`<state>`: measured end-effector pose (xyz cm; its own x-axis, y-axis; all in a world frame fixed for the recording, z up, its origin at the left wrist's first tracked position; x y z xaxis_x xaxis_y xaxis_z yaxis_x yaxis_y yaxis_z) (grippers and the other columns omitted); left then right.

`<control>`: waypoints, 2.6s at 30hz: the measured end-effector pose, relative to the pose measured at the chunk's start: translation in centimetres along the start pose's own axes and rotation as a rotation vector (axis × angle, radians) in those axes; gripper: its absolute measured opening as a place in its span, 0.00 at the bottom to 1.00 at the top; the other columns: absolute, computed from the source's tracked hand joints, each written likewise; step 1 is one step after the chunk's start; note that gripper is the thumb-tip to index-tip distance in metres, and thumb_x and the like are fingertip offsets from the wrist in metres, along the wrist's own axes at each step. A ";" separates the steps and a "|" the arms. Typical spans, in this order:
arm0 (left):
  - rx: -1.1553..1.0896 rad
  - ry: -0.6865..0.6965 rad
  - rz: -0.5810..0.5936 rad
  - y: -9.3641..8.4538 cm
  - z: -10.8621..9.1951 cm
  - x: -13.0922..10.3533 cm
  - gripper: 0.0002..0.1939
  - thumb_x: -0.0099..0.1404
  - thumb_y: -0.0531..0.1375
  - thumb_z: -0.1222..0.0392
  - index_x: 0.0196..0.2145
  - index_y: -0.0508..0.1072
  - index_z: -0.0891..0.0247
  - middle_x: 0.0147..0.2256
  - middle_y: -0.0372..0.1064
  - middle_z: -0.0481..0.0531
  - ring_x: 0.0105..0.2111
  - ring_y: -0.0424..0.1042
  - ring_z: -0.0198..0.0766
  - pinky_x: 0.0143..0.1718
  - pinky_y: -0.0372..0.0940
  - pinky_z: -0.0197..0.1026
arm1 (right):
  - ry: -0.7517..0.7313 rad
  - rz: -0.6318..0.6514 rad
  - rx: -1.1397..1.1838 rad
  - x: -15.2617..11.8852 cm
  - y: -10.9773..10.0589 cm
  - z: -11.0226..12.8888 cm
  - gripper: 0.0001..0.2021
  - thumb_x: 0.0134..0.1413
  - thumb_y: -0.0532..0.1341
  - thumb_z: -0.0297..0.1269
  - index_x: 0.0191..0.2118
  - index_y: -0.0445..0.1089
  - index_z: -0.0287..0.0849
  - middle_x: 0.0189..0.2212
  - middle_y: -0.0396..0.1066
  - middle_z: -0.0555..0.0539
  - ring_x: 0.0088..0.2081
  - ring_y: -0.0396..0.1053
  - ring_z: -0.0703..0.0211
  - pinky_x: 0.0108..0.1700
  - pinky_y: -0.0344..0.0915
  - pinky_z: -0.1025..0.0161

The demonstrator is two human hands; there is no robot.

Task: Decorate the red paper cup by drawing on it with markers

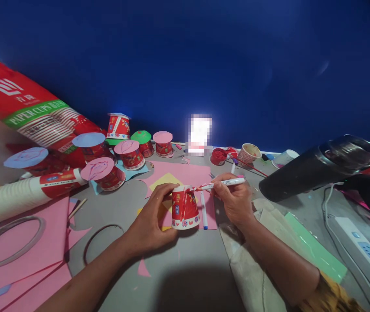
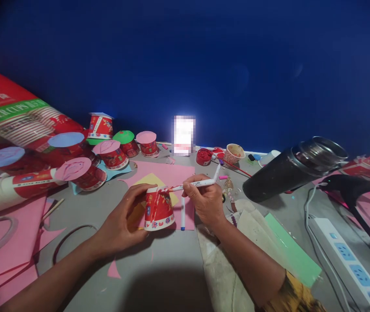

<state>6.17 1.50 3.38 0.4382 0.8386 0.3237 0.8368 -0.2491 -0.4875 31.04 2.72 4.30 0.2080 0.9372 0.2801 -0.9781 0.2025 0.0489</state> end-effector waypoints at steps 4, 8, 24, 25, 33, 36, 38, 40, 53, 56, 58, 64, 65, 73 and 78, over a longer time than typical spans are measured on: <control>0.013 0.003 0.015 0.0 0.0 0.0 0.43 0.54 0.65 0.68 0.67 0.61 0.54 0.64 0.66 0.60 0.66 0.69 0.56 0.68 0.67 0.60 | -0.041 -0.094 -0.073 -0.2 -0.1 0.4 0.19 0.57 0.74 0.57 0.32 0.81 0.44 0.26 0.79 0.49 0.27 0.77 0.60 0.30 0.72 0.65; 0.037 0.013 0.011 0.0 -0.1 0.0 0.42 0.55 0.65 0.68 0.66 0.61 0.53 0.63 0.66 0.59 0.66 0.70 0.55 0.68 0.68 0.60 | -0.101 -0.063 -0.145 -0.5 0.1 0.9 0.17 0.60 0.73 0.54 0.32 0.81 0.45 0.26 0.80 0.49 0.27 0.77 0.59 0.30 0.72 0.64; -0.085 -0.078 -0.004 0.0 -0.4 0.0 0.43 0.52 0.67 0.67 0.65 0.64 0.57 0.63 0.66 0.63 0.65 0.70 0.59 0.69 0.66 0.62 | -0.079 -0.118 -0.195 -0.3 -0.5 0.4 0.16 0.58 0.74 0.54 0.33 0.81 0.45 0.29 0.81 0.48 0.28 0.75 0.58 0.32 0.71 0.62; -0.095 -0.089 -0.004 0.0 -0.4 0.1 0.42 0.52 0.67 0.67 0.65 0.64 0.57 0.63 0.66 0.64 0.65 0.70 0.59 0.68 0.67 0.62 | -0.068 -0.128 -0.173 -0.3 -0.6 0.3 0.17 0.59 0.74 0.54 0.33 0.81 0.45 0.30 0.81 0.48 0.28 0.75 0.58 0.32 0.71 0.62; -0.119 -0.096 0.002 0.1 -0.5 0.2 0.41 0.54 0.68 0.65 0.65 0.63 0.58 0.63 0.66 0.63 0.64 0.71 0.58 0.67 0.70 0.59 | -0.038 -0.130 -0.084 0.4 -0.5 -0.6 0.17 0.58 0.74 0.54 0.36 0.80 0.44 0.27 0.79 0.49 0.27 0.74 0.60 0.30 0.70 0.64; -0.081 -0.120 0.010 0.1 -0.4 0.2 0.42 0.54 0.69 0.66 0.65 0.63 0.57 0.64 0.65 0.62 0.65 0.70 0.58 0.70 0.66 0.61 | -0.016 -0.208 -0.012 1.4 -1.1 -1.6 0.19 0.56 0.74 0.55 0.37 0.78 0.43 0.22 0.76 0.52 0.22 0.69 0.63 0.25 0.65 0.66; -0.091 -0.133 -0.020 0.1 -0.3 0.3 0.42 0.55 0.69 0.65 0.65 0.62 0.57 0.65 0.64 0.63 0.66 0.70 0.58 0.70 0.66 0.62 | -0.048 -0.211 -0.049 1.7 -1.4 -2.1 0.19 0.57 0.73 0.55 0.38 0.78 0.44 0.24 0.77 0.52 0.25 0.73 0.60 0.28 0.70 0.65; -0.128 -0.163 -0.072 0.1 0.0 0.4 0.43 0.55 0.70 0.63 0.67 0.60 0.57 0.66 0.62 0.63 0.65 0.70 0.58 0.67 0.69 0.62 | -0.117 -0.179 -0.131 1.7 -1.6 -2.3 0.16 0.59 0.72 0.54 0.40 0.80 0.45 0.29 0.80 0.49 0.30 0.77 0.58 0.33 0.75 0.62; -0.355 -0.266 -0.285 -1.2 1.5 1.1 0.45 0.52 0.77 0.48 0.63 0.66 0.56 0.62 0.67 0.62 0.61 0.73 0.57 0.62 0.71 0.61 | -0.491 0.037 -0.458 0.7 -1.4 -3.0 0.09 0.70 0.64 0.42 0.46 0.81 0.47 0.41 0.85 0.43 0.44 0.82 0.49 0.50 0.76 0.52; -0.638 -0.310 -0.268 -1.2 1.6 1.3 0.43 0.49 0.79 0.45 0.58 0.70 0.58 0.59 0.74 0.62 0.61 0.74 0.58 0.62 0.71 0.58 | -0.547 0.045 -0.470 0.7 -1.4 -3.1 0.10 0.71 0.63 0.43 0.47 0.81 0.47 0.42 0.85 0.42 0.44 0.82 0.48 0.50 0.76 0.51; -0.813 -0.364 -0.237 -1.1 1.4 1.3 0.39 0.54 0.77 0.42 0.58 0.72 0.60 0.59 0.76 0.62 0.61 0.75 0.56 0.63 0.70 0.56 | -0.562 0.044 -0.481 0.8 -1.5 -3.2 0.11 0.72 0.62 0.44 0.47 0.81 0.48 0.42 0.85 0.42 0.44 0.82 0.48 0.49 0.77 0.50; -1.343 -0.660 -0.161 -1.2 -0.1 1.4 0.34 0.68 0.63 0.32 0.53 0.76 0.68 0.45 0.83 0.66 0.47 0.84 0.53 0.49 0.78 0.51 | -0.651 0.095 -0.558 0.9 -1.4 -3.1 0.11 0.74 0.60 0.41 0.50 0.80 0.48 0.42 0.85 0.41 0.43 0.81 0.48 0.48 0.76 0.50; -1.390 -0.700 -0.181 -1.3 -0.4 1.4 0.34 0.70 0.60 0.32 0.51 0.77 0.69 0.42 0.84 0.66 0.44 0.85 0.52 0.46 0.79 0.50 | -0.667 0.104 -0.574 0.8 -1.3 -3.0 0.11 0.74 0.60 0.41 0.50 0.80 0.48 0.41 0.85 0.41 0.42 0.81 0.48 0.47 0.76 0.49; -1.531 -0.802 -0.228 -1.1 -1.1 1.5 0.41 0.77 0.45 0.30 0.43 0.79 0.73 0.32 0.83 0.67 0.29 0.83 0.48 0.35 0.79 0.48 | -0.736 0.157 -0.655 0.6 -1.0 -3.1 0.10 0.74 0.60 0.37 0.51 0.78 0.47 0.40 0.84 0.41 0.40 0.80 0.49 0.44 0.75 0.51; -1.551 -0.795 -0.202 -1.1 -0.3 1.4 0.40 0.76 0.47 0.29 0.39 0.80 0.71 0.31 0.83 0.67 0.28 0.83 0.48 0.35 0.79 0.47 | -0.747 0.153 -0.744 0.5 -0.9 -3.0 0.10 0.73 0.60 0.36 0.53 0.76 0.45 0.41 0.83 0.40 0.42 0.78 0.47 0.45 0.75 0.50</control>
<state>5.97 2.78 4.62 0.4411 0.8061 -0.3945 0.5724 0.0859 0.8155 32.07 3.84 1.49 -0.2229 0.6066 0.7631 -0.6882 0.4566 -0.5639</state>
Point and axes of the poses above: each hand's wrist, its own x-axis towards the middle knuckle, its own y-axis out of the palm, z = x × y, the point moved 1 cm from there along x, towards the middle knuckle
